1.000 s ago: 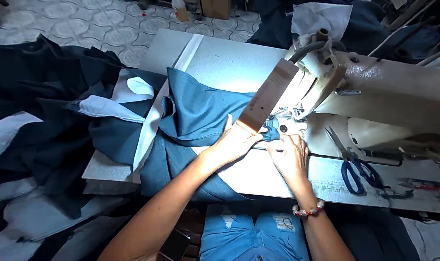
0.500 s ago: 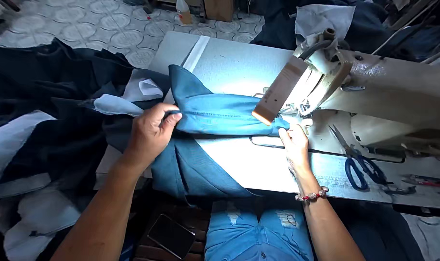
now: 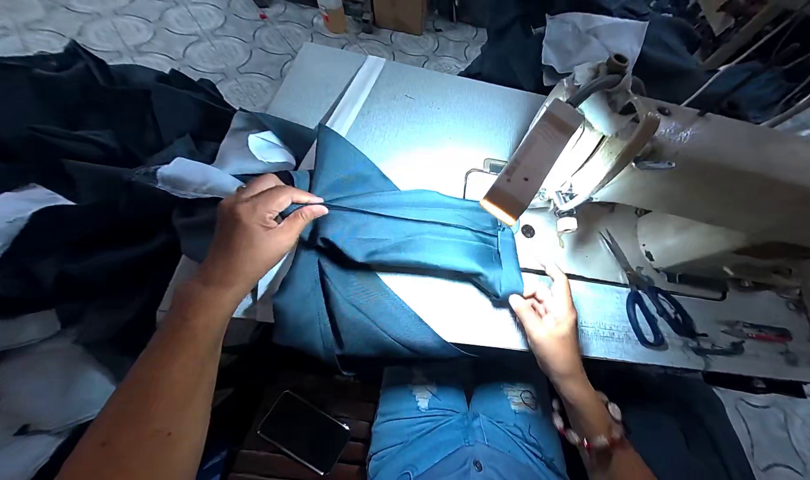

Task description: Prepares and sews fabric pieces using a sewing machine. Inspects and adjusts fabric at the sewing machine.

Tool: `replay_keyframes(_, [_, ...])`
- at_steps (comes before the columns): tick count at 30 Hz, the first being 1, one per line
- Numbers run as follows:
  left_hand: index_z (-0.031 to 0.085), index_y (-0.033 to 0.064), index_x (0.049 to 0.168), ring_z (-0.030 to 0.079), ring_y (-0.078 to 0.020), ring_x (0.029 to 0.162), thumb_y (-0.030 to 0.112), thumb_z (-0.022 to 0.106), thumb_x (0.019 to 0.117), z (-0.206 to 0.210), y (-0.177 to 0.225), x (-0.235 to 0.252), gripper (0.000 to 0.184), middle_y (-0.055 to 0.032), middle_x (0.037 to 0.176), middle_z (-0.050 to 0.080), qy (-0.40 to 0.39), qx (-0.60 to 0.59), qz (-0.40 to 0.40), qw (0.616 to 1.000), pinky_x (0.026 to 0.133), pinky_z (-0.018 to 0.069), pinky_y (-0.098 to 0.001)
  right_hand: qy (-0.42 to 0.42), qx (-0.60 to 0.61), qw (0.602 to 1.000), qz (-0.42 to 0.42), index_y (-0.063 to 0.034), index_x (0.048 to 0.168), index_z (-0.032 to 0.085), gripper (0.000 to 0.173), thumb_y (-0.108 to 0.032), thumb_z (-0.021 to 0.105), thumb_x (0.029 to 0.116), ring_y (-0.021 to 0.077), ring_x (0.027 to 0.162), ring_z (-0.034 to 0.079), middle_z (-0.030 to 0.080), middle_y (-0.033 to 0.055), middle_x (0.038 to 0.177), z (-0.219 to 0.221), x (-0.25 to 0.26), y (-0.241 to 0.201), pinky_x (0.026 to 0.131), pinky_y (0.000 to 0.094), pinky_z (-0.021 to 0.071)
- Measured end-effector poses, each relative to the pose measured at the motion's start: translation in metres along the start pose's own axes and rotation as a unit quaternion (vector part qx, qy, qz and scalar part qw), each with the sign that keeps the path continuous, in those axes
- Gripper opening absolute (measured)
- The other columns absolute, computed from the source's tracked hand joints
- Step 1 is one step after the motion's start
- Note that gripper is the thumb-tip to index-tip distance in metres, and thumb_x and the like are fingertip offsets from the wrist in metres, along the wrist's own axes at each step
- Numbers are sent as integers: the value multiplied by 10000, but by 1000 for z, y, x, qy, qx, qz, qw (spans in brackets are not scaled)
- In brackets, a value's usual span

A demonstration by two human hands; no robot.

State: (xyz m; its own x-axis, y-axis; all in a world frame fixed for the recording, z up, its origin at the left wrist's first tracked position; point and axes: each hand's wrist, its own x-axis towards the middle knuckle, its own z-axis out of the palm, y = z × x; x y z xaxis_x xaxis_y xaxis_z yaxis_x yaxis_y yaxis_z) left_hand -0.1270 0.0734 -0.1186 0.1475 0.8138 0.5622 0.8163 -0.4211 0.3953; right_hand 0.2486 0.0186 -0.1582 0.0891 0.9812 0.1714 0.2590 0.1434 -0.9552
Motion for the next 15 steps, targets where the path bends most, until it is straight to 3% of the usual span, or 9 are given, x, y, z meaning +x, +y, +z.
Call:
replay_keyframes(2, [727, -97, 1013, 627, -466, 865, 169, 637, 992, 3, 4, -1, 282, -304, 887, 644, -9, 48, 3, 999, 843, 472, -593, -12, 18, 998, 65, 131, 1423, 376, 587, 58, 605, 888, -35, 645, 589, 665, 12, 897, -15, -12, -5, 578, 123, 502])
replay_keyframes(4, [720, -77, 1031, 605, -564, 998, 167, 612, 1009, 7, 20, 5, 268, -334, 959, 647, -28, 123, -27, 992, 934, 389, -708, -35, -15, 991, 126, 101, 1385, 441, 492, 45, 606, 925, -17, 564, 578, 676, 18, 857, -30, -5, -12, 502, 135, 486])
replay_keyframes(6, [699, -35, 1152, 487, -608, 1211, 107, 561, 1024, 16, 55, 12, 236, -348, 1185, 604, -24, 163, -56, 985, 1049, 266, -764, -33, -152, 986, 65, 106, 1266, 611, 352, -36, 618, 944, 36, 635, 591, 682, 104, 938, -38, 7, -12, 579, 179, 505])
replay_keyframes(8, [695, 9, 1213, 440, -551, 1341, 87, 541, 1003, 39, 97, 18, 271, -291, 1324, 593, 8, 136, -8, 991, 1123, 257, -718, 10, -247, 967, -66, 101, 1132, 693, 291, -85, 672, 910, 137, 726, 624, 694, 204, 986, -28, 24, -9, 660, 252, 523])
replay_keyframes(10, [739, 14, 1128, 589, -440, 1220, 70, 591, 948, 73, 131, 24, 239, -231, 1189, 686, 6, 30, 57, 998, 1093, 388, -606, 6, -303, 945, -120, 84, 1155, 689, 393, -184, 739, 871, 257, 819, 672, 688, 236, 1054, -7, 41, -11, 702, 375, 562])
replay_keyframes(12, [739, 11, 1153, 676, -388, 1063, 36, 596, 914, 106, 151, 37, 280, -198, 1057, 720, -91, -65, 76, 991, 957, 499, -560, -55, -381, 919, -81, 70, 1271, 634, 530, -261, 730, 869, 409, 933, 672, 644, 273, 1148, 12, 53, -17, 744, 557, 548])
replay_keyframes(13, [726, -9, 1162, 682, -382, 1030, 28, 583, 933, 121, 156, 44, 273, -199, 1033, 717, -140, -102, 62, 983, 928, 513, -541, -76, -404, 910, -48, 63, 1294, 617, 513, -237, 710, 889, 455, 975, 666, 630, 285, 1178, 18, 58, -19, 764, 610, 534])
replay_keyframes(15, [694, -23, 1201, 686, -385, 1020, 70, 525, 1021, 142, 161, 55, 264, -210, 1038, 716, -212, -139, -7, 967, 931, 514, -540, -67, -392, 917, -33, 81, 1216, 651, 333, -98, 643, 935, 472, 970, 670, 651, 294, 1130, 20, 64, -12, 785, 632, 531])
